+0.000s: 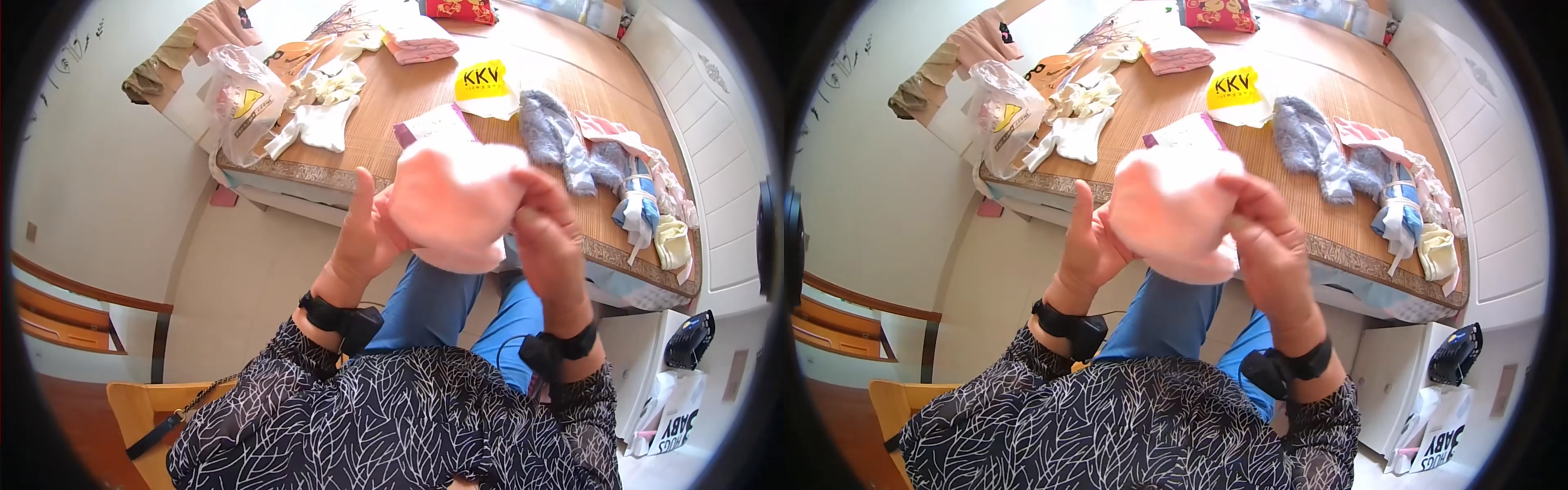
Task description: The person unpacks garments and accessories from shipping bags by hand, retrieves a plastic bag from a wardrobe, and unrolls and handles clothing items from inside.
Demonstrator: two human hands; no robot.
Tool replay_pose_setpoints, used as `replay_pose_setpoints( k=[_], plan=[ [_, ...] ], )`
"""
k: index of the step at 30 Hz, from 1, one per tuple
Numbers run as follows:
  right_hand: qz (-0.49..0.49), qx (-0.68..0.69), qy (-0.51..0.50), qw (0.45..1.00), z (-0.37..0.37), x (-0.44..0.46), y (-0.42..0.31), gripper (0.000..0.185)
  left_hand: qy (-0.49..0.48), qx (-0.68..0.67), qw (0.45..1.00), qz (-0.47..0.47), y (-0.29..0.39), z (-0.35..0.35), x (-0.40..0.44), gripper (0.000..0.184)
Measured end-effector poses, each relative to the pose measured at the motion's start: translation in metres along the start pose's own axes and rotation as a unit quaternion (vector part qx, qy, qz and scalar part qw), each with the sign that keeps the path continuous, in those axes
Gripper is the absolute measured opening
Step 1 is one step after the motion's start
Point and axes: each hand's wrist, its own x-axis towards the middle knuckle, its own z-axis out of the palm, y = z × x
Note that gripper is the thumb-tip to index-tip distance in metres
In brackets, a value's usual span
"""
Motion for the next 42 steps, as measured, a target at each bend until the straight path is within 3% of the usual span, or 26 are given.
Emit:
replay_pose_setpoints(
  k=[2,5,8,11,13,14,15,17,21,24,27,30,33,36,39,42],
  plan=[
    [0.04,-0.049,0.018,0.998,-0.013,-0.015,0.026,0.037,0.05,0.024,0.998,-0.011,-0.004,-0.011,-0.003,0.058],
    [0.058,-0.13,0.058,0.988,-0.025,-0.031,0.045,0.033,0.111,0.289,0.951,0.027,-0.017,-0.033,0.001,0.042],
    [0.044,-0.173,0.094,0.979,-0.027,-0.041,0.048,0.027,0.105,0.313,0.943,0.042,-0.017,-0.034,0.002,0.031],
    [0.077,-0.179,0.124,0.973,-0.043,-0.043,0.063,0.026,0.127,0.415,0.901,-0.008,-0.022,-0.054,0.005,0.038],
    [0.124,-0.163,0.132,0.97,-0.054,-0.042,0.074,0.032,0.152,0.443,0.883,0.018,-0.031,-0.064,0.005,0.047],
    [0.102,-0.18,0.161,0.965,-0.057,-0.042,0.077,0.036,0.163,0.458,0.873,0.031,-0.033,-0.067,0.006,0.051],
    [0.082,-0.198,0.189,0.958,-0.055,-0.04,0.078,0.041,0.133,0.355,0.925,0.017,-0.03,-0.06,0.007,0.065],
    [0.062,-0.197,0.227,0.952,-0.054,-0.036,0.079,0.061,0.138,0.282,0.948,-0.045,-0.021,-0.059,0.01,0.067],
    [0.234,-0.101,0.221,0.941,-0.059,-0.03,0.068,0.073,0.072,0.208,0.968,-0.121,-0.006,-0.047,0.021,0.06],
    [0.264,-0.017,0.18,0.948,-0.053,-0.026,0.057,0.062,0.053,0.198,0.969,-0.135,-0.01,-0.049,0.029,0.051],
    [0.24,-0.024,0.177,0.954,-0.041,-0.023,0.054,0.043,0.063,0.218,0.966,-0.12,-0.019,-0.044,0.029,0.047],
    [0.257,0.012,0.104,0.961,-0.052,-0.023,0.059,0.029,0.058,0.256,0.958,-0.112,-0.018,-0.035,0.02,0.043],
    [0.204,-0.069,0.105,0.971,-0.046,-0.032,0.065,0.024,0.069,0.332,0.935,-0.103,-0.015,-0.04,0.009,0.042],
    [0.175,-0.079,0.118,0.974,-0.047,-0.031,0.068,0.022,0.071,0.368,0.918,-0.129,-0.009,-0.043,0.002,0.051],
    [0.167,-0.145,0.09,0.971,-0.051,-0.028,0.068,0.019,0.062,0.436,0.895,-0.07,0.013,-0.05,0.001,0.063],
    [0.137,-0.235,0.05,0.961,-0.036,-0.017,0.059,0.016,-0.043,0.63,0.775,0.042,0.031,-0.005,0.014,0.076]
  ],
)
